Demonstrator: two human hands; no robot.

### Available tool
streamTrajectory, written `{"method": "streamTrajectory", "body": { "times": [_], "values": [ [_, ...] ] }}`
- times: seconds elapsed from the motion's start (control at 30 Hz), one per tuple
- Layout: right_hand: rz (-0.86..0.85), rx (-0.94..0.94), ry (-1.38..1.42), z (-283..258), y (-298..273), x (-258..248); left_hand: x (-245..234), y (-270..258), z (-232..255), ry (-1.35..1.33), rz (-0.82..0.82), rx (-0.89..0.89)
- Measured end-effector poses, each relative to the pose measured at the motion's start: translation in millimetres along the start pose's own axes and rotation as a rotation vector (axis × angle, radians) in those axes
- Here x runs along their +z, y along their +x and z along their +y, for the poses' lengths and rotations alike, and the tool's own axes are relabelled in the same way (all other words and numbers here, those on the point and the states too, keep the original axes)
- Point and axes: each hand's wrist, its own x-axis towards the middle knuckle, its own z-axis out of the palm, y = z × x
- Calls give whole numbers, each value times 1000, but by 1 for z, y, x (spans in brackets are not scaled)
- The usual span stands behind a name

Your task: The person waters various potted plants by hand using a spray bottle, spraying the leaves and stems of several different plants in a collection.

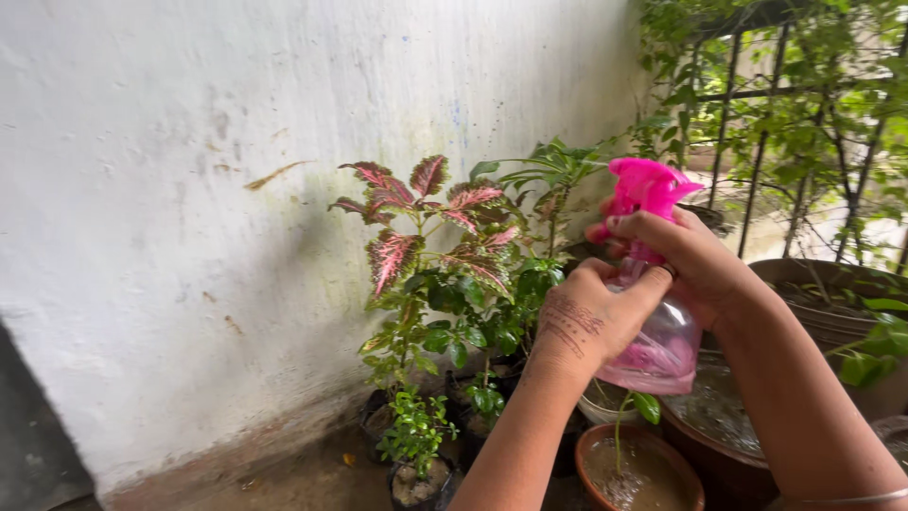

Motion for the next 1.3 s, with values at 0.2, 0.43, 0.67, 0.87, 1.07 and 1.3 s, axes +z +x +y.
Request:
{"method": "streamTrajectory", "body": {
  "times": [0.2,0.43,0.67,0.87,1.07,1.3],
  "values": [
    [16,120,-63,18,6,3,-7,-10,-4,41,-87,-57],
    [-125,99,-52,39,12,19,-21,-12,-22,99,-66,-51],
    [-132,32,-14,44,11,58,-45,-12,-40,166,-73,-79],
    [-121,55,-73,49,17,57,-43,-12,-45,191,-73,-72],
    [-175,20,-95,49,15,59,-42,-11,-44,214,-100,-117],
    [-191,83,-142,49,13,34,-20,-9,-41,160,-126,-56]
  ]
}}
